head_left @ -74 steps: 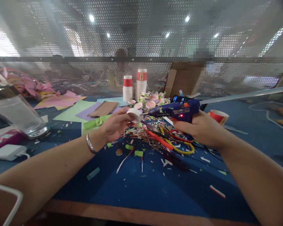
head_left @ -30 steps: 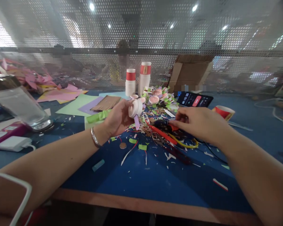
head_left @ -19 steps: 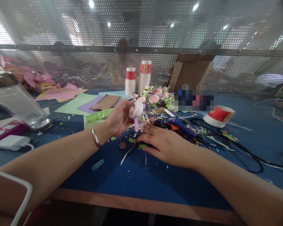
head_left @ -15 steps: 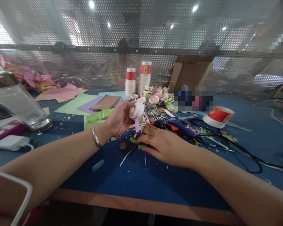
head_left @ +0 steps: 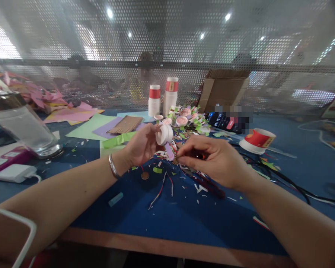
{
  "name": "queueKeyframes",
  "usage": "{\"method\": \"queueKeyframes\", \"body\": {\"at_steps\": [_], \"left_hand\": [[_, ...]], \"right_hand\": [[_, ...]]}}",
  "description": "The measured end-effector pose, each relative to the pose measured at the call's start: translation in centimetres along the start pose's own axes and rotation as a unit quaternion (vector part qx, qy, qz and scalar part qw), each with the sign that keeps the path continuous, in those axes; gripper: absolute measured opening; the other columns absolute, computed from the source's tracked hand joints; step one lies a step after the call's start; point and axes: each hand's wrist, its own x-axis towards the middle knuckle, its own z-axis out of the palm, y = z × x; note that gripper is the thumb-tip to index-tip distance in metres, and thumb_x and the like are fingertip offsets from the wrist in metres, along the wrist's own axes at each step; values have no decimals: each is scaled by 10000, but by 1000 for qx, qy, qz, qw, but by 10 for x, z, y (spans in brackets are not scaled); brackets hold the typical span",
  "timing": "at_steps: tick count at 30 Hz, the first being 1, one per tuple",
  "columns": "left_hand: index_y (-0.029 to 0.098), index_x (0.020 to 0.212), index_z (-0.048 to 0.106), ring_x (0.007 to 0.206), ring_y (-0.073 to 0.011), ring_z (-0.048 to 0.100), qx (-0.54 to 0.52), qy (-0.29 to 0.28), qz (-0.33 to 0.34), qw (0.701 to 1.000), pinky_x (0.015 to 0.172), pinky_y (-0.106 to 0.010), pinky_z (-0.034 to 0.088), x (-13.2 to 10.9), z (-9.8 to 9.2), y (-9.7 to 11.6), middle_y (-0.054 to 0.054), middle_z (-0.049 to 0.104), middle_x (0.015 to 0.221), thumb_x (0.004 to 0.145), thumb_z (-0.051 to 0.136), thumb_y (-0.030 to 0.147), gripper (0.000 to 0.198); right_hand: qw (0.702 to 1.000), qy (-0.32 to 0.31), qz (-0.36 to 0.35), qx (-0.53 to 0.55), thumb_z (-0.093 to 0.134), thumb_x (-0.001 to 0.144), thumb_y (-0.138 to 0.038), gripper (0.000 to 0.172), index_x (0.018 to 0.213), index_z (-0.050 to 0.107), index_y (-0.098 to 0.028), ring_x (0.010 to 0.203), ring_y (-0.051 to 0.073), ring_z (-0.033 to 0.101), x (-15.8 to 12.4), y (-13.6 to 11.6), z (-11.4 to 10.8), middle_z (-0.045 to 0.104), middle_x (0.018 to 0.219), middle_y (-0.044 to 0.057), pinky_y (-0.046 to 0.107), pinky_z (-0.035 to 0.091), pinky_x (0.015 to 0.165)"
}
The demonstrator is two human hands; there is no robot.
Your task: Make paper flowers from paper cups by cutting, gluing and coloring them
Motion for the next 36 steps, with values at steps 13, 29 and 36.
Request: {"method": "queueKeyframes", "body": {"at_steps": [13, 29, 36], "left_hand": [[180, 929, 673, 836, -157, 731, 0, -157, 0, 988, 784, -283, 572, -6, -6, -10, -25, 758, 907, 772, 797, 117, 210], [167, 849, 667, 860, -132, 754, 11, -149, 19, 989, 874, -271, 565, -11, 3, -18, 7, 785, 879, 725, 865, 115, 238], [157, 835, 660, 838, -126, 732, 29, -146, 29, 988, 869, -284, 545, -12, 4, -17, 4, 769, 867, 726, 860, 117, 231]], "right_hand": [[928, 190, 88, 309, 864, 759, -214, 76, 773, 791, -231, 652, 50, 559, 5, 6, -5, 684, 732, -41, 170, 448, 616], [923, 137, 107, 342, 892, 737, -263, 117, 804, 797, -244, 733, 80, 646, 2, 5, 1, 731, 794, -29, 199, 531, 726], [932, 135, 106, 320, 882, 750, -266, 123, 813, 782, -228, 703, 81, 611, 1, 8, 2, 709, 776, -29, 203, 500, 676]]}}
